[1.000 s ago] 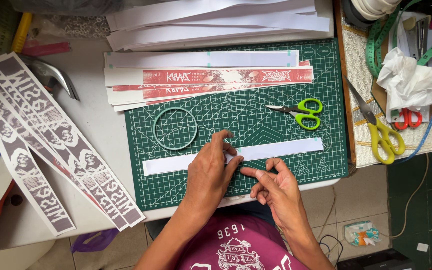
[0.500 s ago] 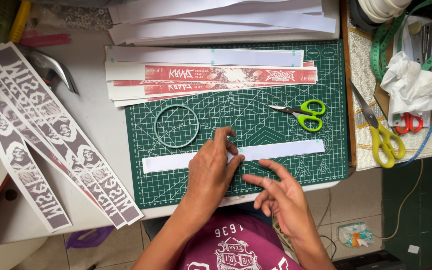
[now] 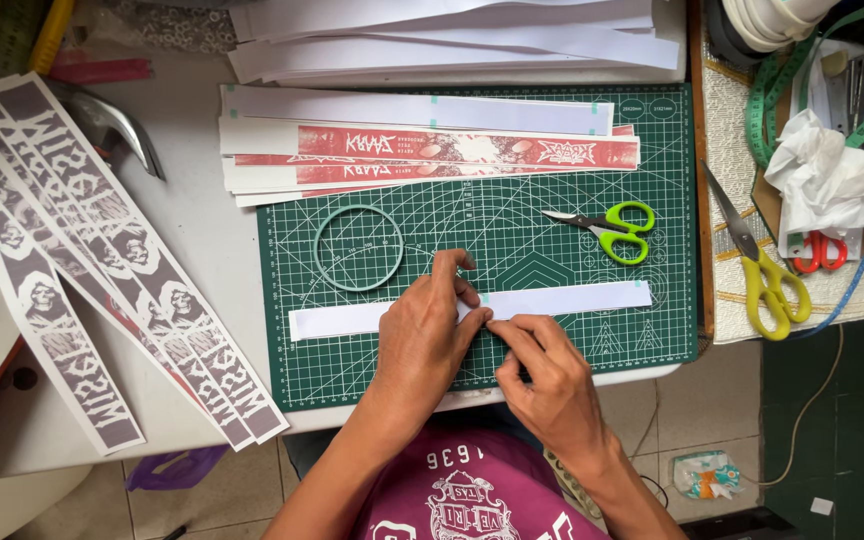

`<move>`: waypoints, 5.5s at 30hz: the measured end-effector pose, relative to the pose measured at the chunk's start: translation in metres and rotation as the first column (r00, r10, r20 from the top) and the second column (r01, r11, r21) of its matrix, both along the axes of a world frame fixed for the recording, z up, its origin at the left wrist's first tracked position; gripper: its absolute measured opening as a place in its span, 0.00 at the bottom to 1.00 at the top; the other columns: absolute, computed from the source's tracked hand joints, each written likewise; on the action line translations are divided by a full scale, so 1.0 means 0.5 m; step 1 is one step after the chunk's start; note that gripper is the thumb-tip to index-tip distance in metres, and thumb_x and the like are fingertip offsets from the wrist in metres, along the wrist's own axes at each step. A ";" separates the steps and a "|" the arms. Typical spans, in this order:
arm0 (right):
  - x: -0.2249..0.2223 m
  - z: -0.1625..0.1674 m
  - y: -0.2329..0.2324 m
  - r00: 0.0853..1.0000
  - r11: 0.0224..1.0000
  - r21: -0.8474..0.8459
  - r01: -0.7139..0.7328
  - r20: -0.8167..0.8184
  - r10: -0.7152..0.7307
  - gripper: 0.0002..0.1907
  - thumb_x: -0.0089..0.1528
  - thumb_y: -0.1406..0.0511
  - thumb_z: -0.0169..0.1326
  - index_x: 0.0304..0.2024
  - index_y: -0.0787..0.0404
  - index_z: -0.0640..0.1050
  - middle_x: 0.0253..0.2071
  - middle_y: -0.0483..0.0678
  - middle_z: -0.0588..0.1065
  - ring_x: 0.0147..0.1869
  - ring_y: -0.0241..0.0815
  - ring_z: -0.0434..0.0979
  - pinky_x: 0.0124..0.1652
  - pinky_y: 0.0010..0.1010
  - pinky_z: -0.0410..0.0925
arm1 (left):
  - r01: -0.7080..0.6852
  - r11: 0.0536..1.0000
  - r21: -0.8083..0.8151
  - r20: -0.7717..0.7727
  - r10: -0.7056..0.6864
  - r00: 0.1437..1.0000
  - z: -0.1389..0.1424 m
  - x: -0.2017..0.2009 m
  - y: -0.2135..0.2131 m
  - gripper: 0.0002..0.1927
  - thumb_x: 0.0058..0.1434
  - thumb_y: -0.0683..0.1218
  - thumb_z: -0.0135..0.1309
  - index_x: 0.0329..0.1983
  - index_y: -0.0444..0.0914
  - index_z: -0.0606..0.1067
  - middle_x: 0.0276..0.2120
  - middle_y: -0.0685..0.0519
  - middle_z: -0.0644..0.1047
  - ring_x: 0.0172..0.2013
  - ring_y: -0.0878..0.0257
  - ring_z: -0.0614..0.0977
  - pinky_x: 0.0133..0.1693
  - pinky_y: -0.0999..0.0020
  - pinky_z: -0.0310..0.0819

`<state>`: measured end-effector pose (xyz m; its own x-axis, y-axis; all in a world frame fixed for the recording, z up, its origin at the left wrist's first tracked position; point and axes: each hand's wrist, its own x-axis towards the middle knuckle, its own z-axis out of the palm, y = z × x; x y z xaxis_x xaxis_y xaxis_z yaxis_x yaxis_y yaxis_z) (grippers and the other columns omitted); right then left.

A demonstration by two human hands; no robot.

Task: The person uses green-handled scissors to cut a green measuring tape into small pieces on a green cutting mat. They then fold a white paper strip and place it on the mat, repeating the process with a red printed paper strip.

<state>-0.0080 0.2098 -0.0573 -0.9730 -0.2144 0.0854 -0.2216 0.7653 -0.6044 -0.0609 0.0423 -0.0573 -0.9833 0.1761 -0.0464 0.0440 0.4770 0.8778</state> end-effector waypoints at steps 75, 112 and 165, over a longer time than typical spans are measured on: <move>0.081 -0.052 0.178 0.727 0.200 -0.708 0.678 0.686 -0.034 0.15 0.57 0.75 0.60 0.42 0.59 0.69 0.34 0.47 0.78 0.37 0.29 0.76 0.33 0.20 0.64 | 0.354 0.887 -0.298 -0.534 -0.462 0.708 0.013 0.074 0.095 0.36 0.53 0.55 0.71 0.59 0.37 0.68 0.54 0.47 0.79 0.38 0.57 0.84 0.34 0.66 0.80; -0.015 -0.052 0.312 0.622 0.445 -0.444 0.778 0.647 -0.441 0.16 0.63 0.69 0.57 0.47 0.62 0.63 0.29 0.58 0.80 0.23 0.37 0.77 0.22 0.24 0.69 | 0.308 0.951 -0.006 -0.096 -0.307 0.947 -0.018 -0.049 0.316 0.20 0.63 0.35 0.52 0.58 0.34 0.65 0.29 0.40 0.77 0.35 0.46 0.82 0.36 0.52 0.76; 0.010 0.011 0.258 0.959 0.943 0.177 0.282 -0.029 -0.281 0.19 0.57 0.76 0.54 0.50 0.62 0.80 0.47 0.55 0.75 0.38 0.48 0.81 0.35 0.37 0.74 | 0.284 0.953 0.103 -0.074 -0.278 0.958 -0.027 -0.063 0.314 0.23 0.57 0.35 0.58 0.55 0.33 0.66 0.27 0.43 0.77 0.33 0.44 0.83 0.34 0.52 0.77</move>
<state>-0.0030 0.3387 -0.0516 -0.9956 0.0561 0.0745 0.0163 0.8914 -0.4529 -0.0925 0.1994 -0.0706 -0.8937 0.4464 0.0446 0.2142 0.3373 0.9167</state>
